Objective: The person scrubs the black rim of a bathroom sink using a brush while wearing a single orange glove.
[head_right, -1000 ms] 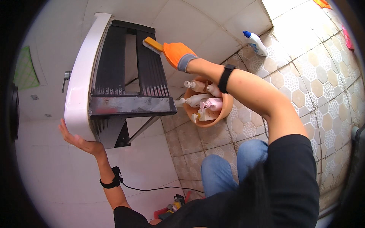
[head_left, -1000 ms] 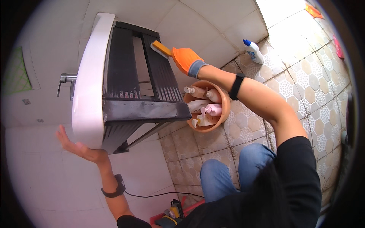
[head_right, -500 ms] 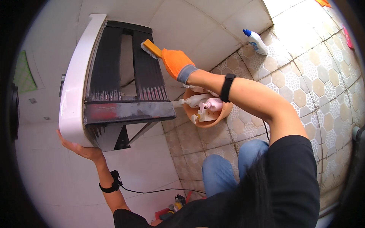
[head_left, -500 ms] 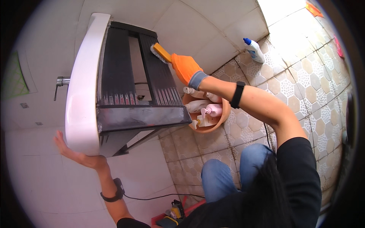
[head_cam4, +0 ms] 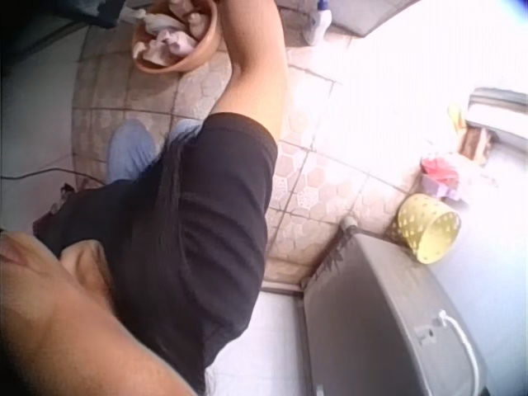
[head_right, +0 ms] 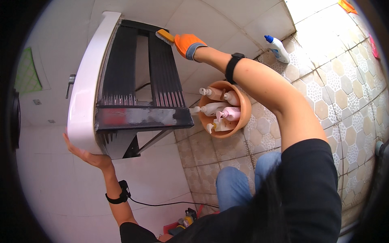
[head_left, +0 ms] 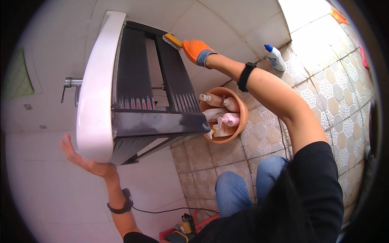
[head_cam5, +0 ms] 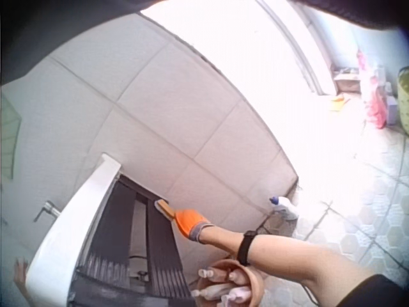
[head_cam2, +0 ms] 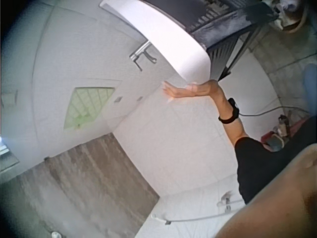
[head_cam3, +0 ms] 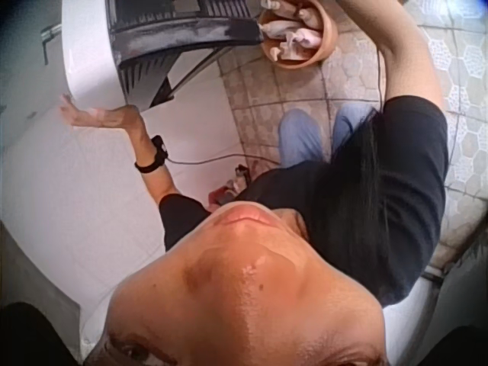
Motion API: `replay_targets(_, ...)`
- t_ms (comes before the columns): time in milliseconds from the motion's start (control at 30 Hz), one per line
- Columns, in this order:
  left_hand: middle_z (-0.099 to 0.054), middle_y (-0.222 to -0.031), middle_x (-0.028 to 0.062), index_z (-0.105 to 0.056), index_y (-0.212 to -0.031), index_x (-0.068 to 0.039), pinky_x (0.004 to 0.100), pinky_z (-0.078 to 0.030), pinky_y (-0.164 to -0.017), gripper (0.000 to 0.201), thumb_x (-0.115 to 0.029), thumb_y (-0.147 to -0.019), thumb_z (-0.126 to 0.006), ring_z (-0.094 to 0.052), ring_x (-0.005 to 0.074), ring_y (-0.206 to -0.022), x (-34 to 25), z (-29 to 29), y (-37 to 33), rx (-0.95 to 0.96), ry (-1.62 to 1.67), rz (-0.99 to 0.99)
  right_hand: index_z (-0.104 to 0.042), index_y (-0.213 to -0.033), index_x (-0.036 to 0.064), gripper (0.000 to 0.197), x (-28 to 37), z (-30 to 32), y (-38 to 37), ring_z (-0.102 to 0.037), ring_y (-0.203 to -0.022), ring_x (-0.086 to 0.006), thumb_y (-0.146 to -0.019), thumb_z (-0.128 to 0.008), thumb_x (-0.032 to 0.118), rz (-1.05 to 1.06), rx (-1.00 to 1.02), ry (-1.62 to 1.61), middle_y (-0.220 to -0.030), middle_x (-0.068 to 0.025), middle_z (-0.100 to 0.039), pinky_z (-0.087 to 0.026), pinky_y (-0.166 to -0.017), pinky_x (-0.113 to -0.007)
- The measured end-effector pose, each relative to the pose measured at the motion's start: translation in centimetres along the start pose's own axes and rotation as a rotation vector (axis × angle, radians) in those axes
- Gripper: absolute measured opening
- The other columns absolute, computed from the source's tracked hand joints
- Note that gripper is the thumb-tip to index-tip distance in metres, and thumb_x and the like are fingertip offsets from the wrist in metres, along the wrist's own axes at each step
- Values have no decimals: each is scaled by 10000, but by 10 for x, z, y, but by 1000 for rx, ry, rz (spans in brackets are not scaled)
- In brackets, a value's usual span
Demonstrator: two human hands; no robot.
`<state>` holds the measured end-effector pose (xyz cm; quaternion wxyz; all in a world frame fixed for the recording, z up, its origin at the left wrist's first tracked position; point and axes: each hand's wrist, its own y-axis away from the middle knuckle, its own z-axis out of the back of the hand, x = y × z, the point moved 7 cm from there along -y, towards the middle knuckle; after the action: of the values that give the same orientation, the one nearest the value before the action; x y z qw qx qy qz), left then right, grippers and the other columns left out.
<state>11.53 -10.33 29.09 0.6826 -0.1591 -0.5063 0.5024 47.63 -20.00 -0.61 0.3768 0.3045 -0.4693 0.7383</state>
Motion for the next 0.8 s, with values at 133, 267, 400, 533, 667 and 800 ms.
replay_targets(133, -520, -1573, 195, -475, -1524, 22, 586, -240, -1268, 735, -543, -1058, -543, -347, 428, -1549, 0, 1, -3, -1, 119, 34, -634, -1041, -14, 237, 11, 9, 39, -698, -895, -500, -1028, -495, 177, 54, -25, -4, -947, -282, -722, -563, -793, -568)
replay_targets(267, -516, -1576, 189, -471, -1525, 9, 584, -247, -1268, 736, -554, -1055, -539, -343, 425, -1551, -4, 0, -1, -15, 52, 13, -615, -1012, -5, 153, 39, 17, 160, -714, -839, -445, -1006, -531, 122, 280, 123, 14, -918, -248, -717, -576, -725, -490)
replay_targets(400, -505, -1584, 184, -476, -1519, 3, 579, -256, -1265, 725, -546, -1053, -560, -342, 423, -1551, -1, 1, 1, -11, 77, 31, -602, -1018, 18, 108, 51, 35, 215, -702, -814, -427, -970, -609, 115, 372, 100, -189, -914, -220, -692, -568, -713, -469)
replay_targets(533, -503, -1582, 184, -480, -1515, 1, 580, -254, -1266, 726, -550, -1051, -562, -327, 423, -1559, -1, 0, 0, 20, -17, -55, -596, -969, 14, 156, 40, 41, 131, -662, -784, -460, -916, -689, 128, 272, 44, -115, -797, -200, -671, -543, -691, -509)
replay_targets(667, -499, -1592, 184, -481, -1519, 22, 559, -242, -1273, 660, -473, -1087, -413, -324, 422, -1552, -2, -2, -2, 26, -39, -90, -629, -984, -19, 231, 48, 50, 89, -698, -826, -461, -1063, -525, 171, 155, 13, 2, -842, -257, -698, -554, -711, -527)
replay_targets(800, -503, -1596, 178, -489, -1529, 29, 537, -234, -1280, 622, -384, -1119, -267, -337, 406, -1539, -6, -3, -1, 13, -65, -84, -614, -1020, 16, 150, 78, 65, 186, -699, -769, -432, -939, -612, 141, 370, 77, -52, -894, -200, -709, -562, -661, -492)
